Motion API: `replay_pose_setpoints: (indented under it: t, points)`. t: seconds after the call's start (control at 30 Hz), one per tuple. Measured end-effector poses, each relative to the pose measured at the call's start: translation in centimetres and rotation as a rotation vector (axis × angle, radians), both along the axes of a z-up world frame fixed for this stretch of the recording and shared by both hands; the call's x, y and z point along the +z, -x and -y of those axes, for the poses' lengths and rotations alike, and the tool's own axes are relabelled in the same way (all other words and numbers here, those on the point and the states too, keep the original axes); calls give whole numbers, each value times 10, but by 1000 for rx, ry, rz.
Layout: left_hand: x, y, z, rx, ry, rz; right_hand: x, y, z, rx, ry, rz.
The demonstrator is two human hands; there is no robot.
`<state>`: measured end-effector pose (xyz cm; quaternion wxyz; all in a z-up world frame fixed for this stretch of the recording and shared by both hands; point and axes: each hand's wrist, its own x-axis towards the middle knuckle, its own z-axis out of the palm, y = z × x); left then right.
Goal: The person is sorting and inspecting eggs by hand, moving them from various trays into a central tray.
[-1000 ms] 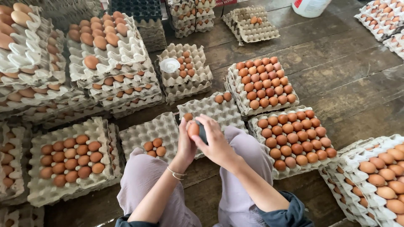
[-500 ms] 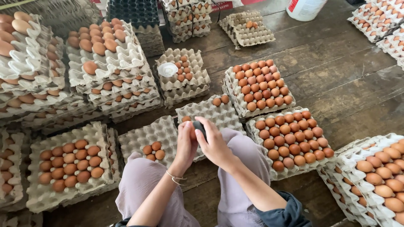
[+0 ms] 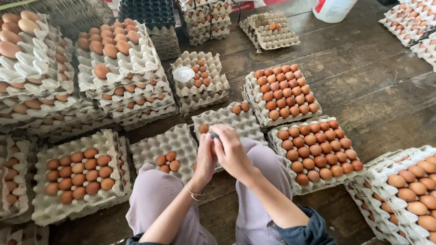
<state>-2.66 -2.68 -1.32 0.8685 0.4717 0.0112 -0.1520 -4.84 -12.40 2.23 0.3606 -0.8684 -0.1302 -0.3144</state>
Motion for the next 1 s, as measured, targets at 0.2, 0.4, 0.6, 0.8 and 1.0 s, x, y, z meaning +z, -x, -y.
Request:
replay_pose_setpoints:
  t: [0.2,0.4,0.6,0.8,1.0]
  points:
    - [9,-2,-1,64,-36,1,-9,0,5,-28,-175,-284]
    - [-9,-19,-14,144,56,-49,-9,5,-3,48,-83,-238]
    - [-25,-22,-11,-38,17,-18,-4,0,-2,56,-96,-68]
    - [-10,-6,-16,-254,52,-65,-4,1,11,79,-61,-132]
    - [-21,-12,-40,-193,93,-88,5,5,17,126,-31,-186]
